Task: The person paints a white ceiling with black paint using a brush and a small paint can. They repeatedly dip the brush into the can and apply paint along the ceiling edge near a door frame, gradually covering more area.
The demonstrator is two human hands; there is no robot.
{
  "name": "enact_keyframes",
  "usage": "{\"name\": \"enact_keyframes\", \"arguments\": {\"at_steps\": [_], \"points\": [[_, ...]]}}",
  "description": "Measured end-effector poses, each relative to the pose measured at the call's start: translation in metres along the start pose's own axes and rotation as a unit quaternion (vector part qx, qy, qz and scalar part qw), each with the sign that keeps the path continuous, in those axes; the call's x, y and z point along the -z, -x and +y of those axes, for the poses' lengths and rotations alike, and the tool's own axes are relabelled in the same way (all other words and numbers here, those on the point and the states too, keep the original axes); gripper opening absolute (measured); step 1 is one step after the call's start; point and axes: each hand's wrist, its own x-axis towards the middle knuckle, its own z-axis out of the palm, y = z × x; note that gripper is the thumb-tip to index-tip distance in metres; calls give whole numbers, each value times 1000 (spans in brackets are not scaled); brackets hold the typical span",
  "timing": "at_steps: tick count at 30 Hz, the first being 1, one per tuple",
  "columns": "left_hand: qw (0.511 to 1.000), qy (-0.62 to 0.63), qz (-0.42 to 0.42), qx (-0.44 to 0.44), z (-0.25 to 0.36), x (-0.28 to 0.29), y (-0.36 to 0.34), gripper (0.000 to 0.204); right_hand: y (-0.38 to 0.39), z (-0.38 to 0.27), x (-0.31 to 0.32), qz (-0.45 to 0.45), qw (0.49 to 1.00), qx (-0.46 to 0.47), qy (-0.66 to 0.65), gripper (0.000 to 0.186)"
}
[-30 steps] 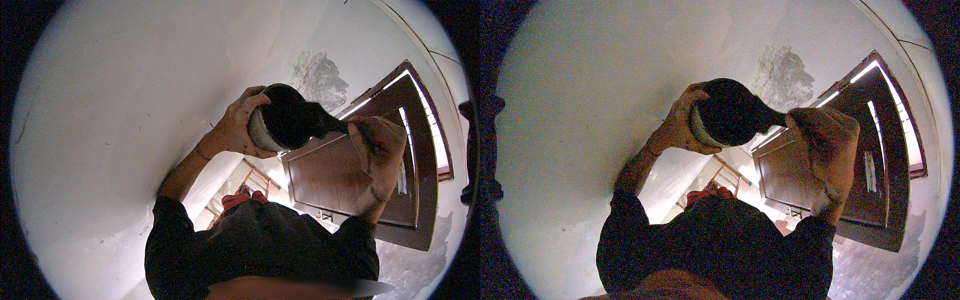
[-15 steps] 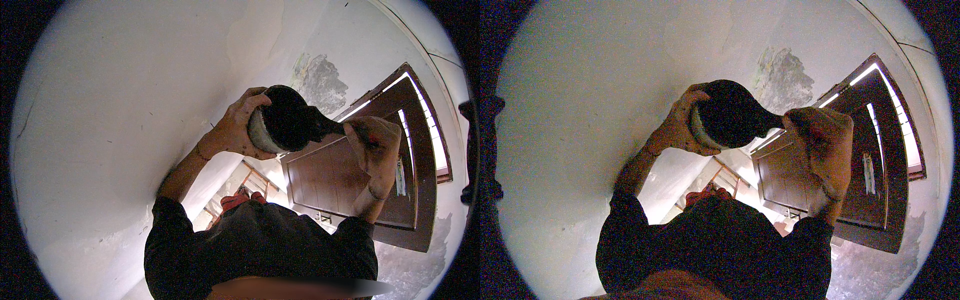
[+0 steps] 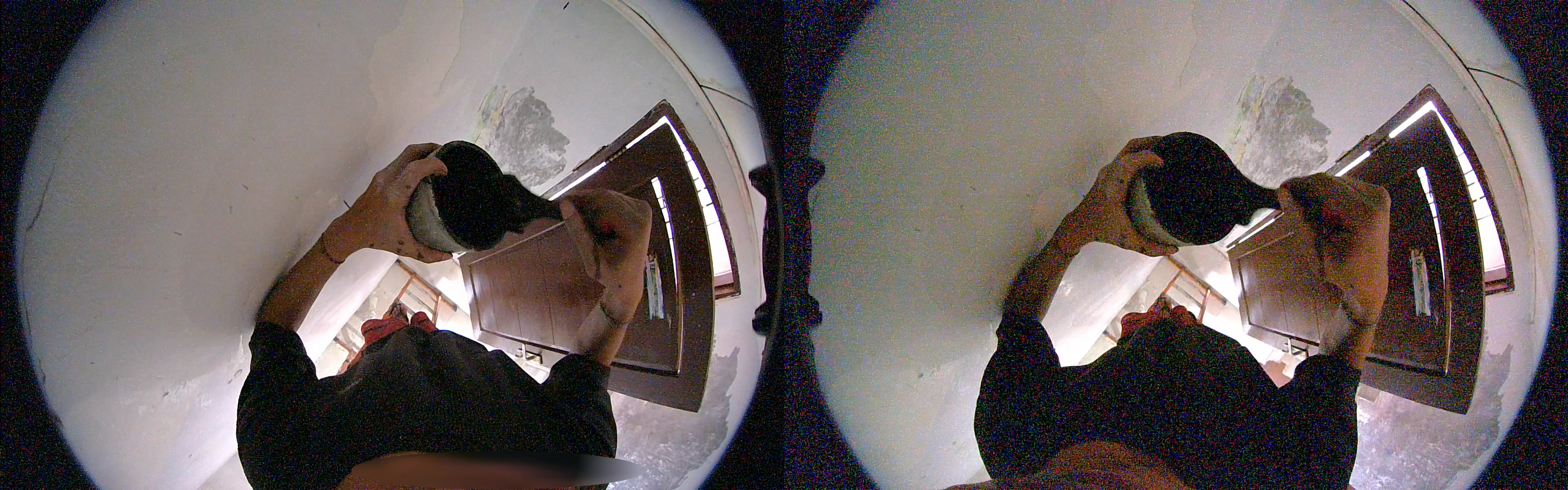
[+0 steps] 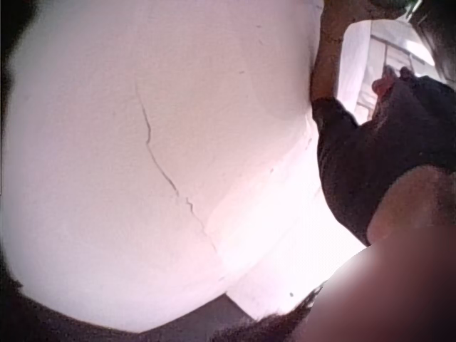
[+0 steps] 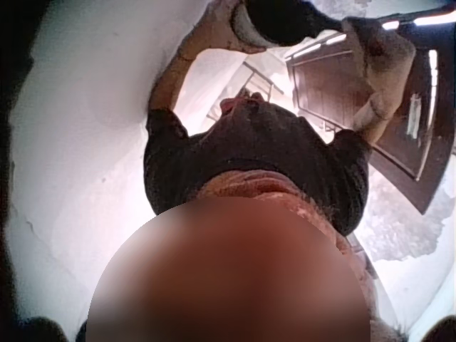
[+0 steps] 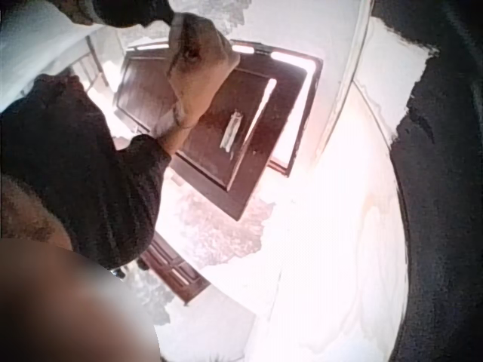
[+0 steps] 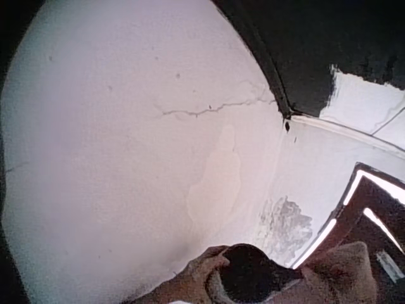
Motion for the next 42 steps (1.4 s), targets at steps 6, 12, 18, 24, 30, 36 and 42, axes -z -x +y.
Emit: {"name": "enact_keyframes", "arguments": {"at_steps": [6,12,18,24,30,36,42], "points": [[1000,-22,-10,-10,1,1,-1,105,-1,0,-1,9,999,32,15,9],[1000,-6,-5,-1,2,1,-1,102,-1,2,0,-6,999,32,26,9],[1000,6,-2,10,2,0,0,100,-2,7,-5,6,1000,-3,-22,9],[1000,5,-11,1,3,1,-1,101,-1,8,0,-27,999,-5,-41,8],[1000,13,-6,-20,2,0,-2,101,3,2,0,12,1000,13,-16,9],[1000,1,-22,-5,4,0,-1,100,4,0,3,20,998,41,36,7],[999,7,-33,17,4,0,1,101,6,16,-4,-3,997,-35,-71,10]]}}
